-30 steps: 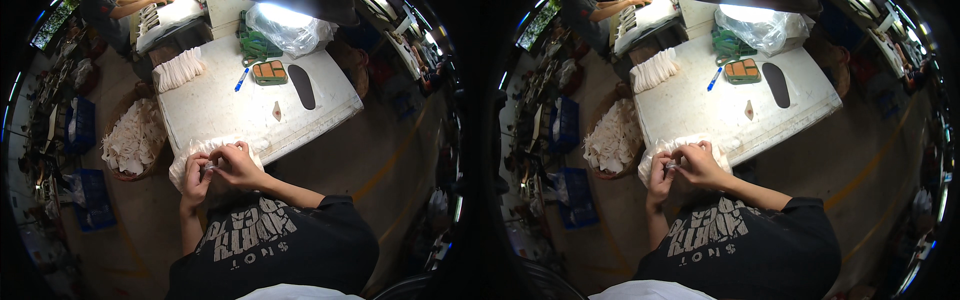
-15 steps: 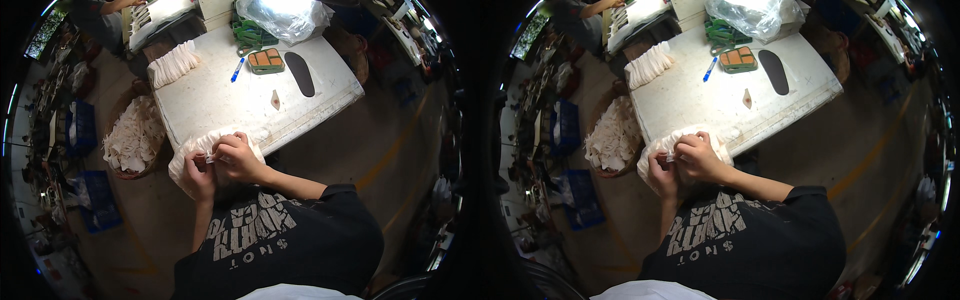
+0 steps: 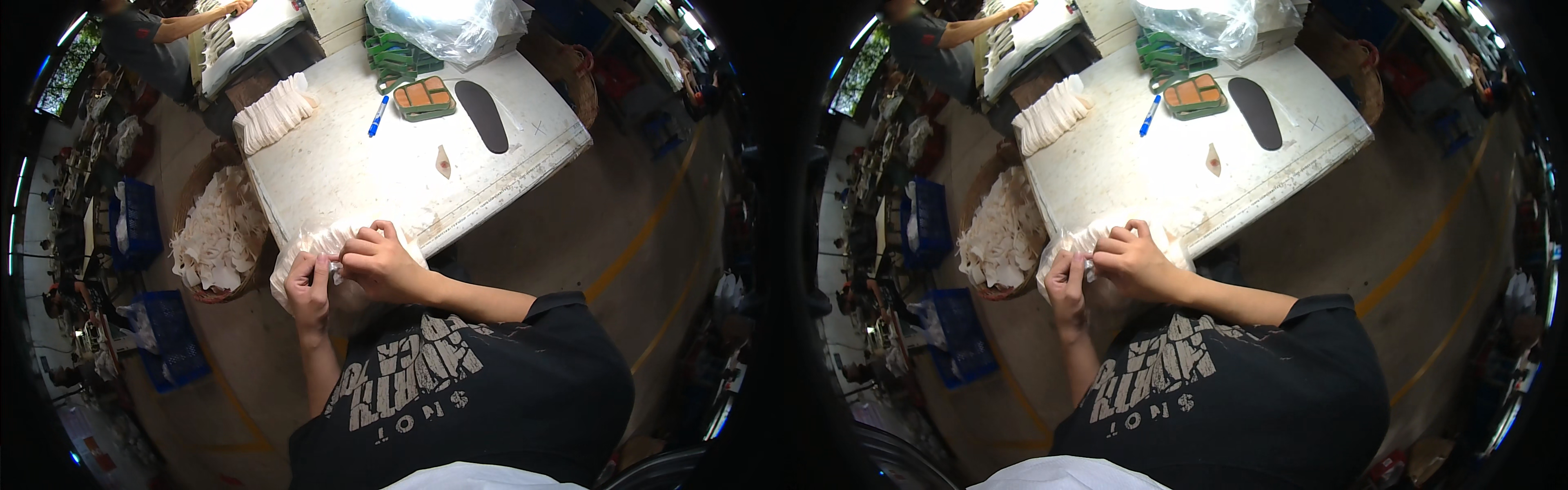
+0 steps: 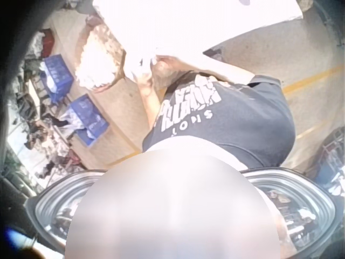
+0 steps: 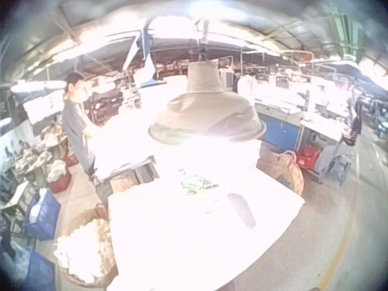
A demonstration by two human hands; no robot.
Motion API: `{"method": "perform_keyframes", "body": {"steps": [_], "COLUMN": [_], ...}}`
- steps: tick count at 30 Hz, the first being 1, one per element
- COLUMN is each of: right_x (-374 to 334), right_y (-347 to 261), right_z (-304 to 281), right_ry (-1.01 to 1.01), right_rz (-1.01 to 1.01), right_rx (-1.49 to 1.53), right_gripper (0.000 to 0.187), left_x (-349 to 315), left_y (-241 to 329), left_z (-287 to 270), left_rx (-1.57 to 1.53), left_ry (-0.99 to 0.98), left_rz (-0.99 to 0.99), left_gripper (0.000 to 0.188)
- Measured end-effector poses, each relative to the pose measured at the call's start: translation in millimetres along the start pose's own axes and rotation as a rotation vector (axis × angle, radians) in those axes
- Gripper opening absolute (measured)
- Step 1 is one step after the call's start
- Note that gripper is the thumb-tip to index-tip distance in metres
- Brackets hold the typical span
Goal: The person packs small white items into a clear plastic bag at a workbench, then ties the bag closed and places it under the table. The person also handles a plastic bottle with a yellow cap and moves around the workshop area.
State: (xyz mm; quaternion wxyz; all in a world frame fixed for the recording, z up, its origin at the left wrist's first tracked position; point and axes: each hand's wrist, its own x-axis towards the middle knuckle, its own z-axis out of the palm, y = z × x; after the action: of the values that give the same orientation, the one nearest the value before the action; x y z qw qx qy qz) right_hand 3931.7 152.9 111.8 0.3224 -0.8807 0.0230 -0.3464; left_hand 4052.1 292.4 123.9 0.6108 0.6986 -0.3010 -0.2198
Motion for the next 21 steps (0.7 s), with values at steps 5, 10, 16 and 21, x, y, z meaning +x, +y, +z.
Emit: {"method": "perform_keyframes", "body": {"steps": [5, 10, 16, 21], "right_x": [-1.0, 1.1, -13.8, -48.2], "right_y": [7.0, 40.4, 198.3, 264.9], "right_z": [-20.5, -50.1, -79.2, -80.8], "right_ry": [-0.135, -0.26, 0.044, -0.252], "right_rz": [-0.21, -0.225, 0.468, 0.828], "right_rx": [-0.047, 0.069, -0.219, -0.624], "right_gripper": [0.012, 0.015, 0.02, 0.041], "left_x": [5.3, 9.4, 19.4, 22.5], "left_y": [-5.9, -5.6, 4.2, 10.0], "left_z": [23.3, 49.4, 68.8, 79.3], "left_rx": [0.107, 0.429, 0.656, 0.829], "left_ry": [0.198, 0.342, 0.465, 0.519], "left_rz": [0.002, 0.137, 0.256, 0.325], "left_gripper": [0.023, 0.024, 0.026, 0.024]}}
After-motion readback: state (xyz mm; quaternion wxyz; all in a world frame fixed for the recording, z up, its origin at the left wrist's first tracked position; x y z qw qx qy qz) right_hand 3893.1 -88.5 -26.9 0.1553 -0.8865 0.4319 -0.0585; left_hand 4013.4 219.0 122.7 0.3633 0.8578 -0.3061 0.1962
